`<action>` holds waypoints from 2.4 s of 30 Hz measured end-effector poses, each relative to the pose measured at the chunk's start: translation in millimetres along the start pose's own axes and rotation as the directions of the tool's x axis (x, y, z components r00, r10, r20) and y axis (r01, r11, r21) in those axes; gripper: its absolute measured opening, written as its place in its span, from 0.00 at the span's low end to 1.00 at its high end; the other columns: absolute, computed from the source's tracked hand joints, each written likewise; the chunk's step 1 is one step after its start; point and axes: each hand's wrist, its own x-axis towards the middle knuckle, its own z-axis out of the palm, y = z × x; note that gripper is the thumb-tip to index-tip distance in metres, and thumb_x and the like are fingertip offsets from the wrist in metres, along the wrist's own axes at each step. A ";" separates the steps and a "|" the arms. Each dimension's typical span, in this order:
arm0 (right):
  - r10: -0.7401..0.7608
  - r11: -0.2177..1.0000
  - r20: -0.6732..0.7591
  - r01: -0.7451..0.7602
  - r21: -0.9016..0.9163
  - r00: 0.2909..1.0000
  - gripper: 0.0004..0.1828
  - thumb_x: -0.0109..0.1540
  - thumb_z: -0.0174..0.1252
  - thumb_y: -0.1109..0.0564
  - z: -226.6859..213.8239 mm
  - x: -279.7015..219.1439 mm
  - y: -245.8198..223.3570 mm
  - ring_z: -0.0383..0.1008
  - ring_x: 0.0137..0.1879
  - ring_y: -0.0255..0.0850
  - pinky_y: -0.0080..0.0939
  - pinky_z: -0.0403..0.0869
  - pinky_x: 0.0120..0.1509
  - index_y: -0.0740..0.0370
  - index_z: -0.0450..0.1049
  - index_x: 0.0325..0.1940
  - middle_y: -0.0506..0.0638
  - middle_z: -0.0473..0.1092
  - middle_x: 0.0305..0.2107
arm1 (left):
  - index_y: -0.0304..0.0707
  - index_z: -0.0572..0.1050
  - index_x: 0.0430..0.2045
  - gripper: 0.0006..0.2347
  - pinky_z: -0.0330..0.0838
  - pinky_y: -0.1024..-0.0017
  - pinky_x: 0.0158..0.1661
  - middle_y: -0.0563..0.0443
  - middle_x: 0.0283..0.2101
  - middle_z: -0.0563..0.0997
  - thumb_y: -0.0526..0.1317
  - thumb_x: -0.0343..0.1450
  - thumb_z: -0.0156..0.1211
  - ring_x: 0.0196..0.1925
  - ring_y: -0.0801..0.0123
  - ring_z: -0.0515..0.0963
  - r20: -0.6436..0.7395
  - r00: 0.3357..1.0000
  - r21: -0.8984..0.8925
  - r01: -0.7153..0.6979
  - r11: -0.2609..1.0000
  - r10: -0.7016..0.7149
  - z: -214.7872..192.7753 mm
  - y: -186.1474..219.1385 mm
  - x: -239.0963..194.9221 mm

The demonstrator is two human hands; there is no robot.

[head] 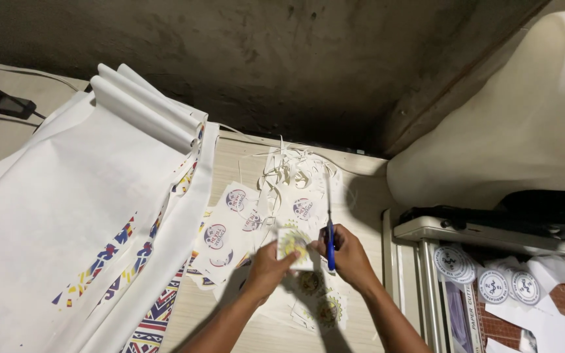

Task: The person uses blue-handled scissors to cut out circular printed designs from a sheet of paper. They hold the paper with their left hand and cut along the outlines with their right hand, placing the cut pieces on the table.

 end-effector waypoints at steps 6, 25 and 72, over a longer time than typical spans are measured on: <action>0.298 0.943 0.161 -0.316 0.105 0.941 0.22 0.56 0.63 0.39 26.5 -34.0 -0.5 0.76 0.32 0.34 0.34 0.77 0.40 0.55 0.74 0.45 0.47 0.75 0.27 | 0.32 0.75 0.46 0.14 0.78 0.71 0.34 0.43 0.41 0.85 0.40 0.70 0.62 0.34 0.70 0.81 -0.226 0.971 -0.168 -0.119 0.979 0.079 -21.5 32.0 18.5; 0.198 0.886 0.274 -0.291 0.361 0.941 0.10 0.59 0.66 0.57 43.5 -55.6 7.2 0.70 0.25 0.32 0.34 0.73 0.32 0.65 0.75 0.37 0.44 0.70 0.21 | 0.29 0.75 0.46 0.12 0.80 0.70 0.42 0.47 0.43 0.83 0.36 0.71 0.60 0.41 0.72 0.81 -0.069 0.977 -0.303 -0.214 0.928 0.203 -11.8 74.7 10.5; 0.292 0.795 0.134 -0.318 0.517 0.947 0.10 0.59 0.66 0.54 24.7 -66.8 53.0 0.69 0.21 0.32 0.33 0.66 0.26 0.64 0.76 0.35 0.46 0.70 0.19 | 0.27 0.65 0.55 0.19 0.83 0.70 0.33 0.40 0.45 0.81 0.32 0.70 0.57 0.35 0.61 0.87 0.118 0.985 0.046 -0.130 0.990 0.124 46.9 49.1 28.6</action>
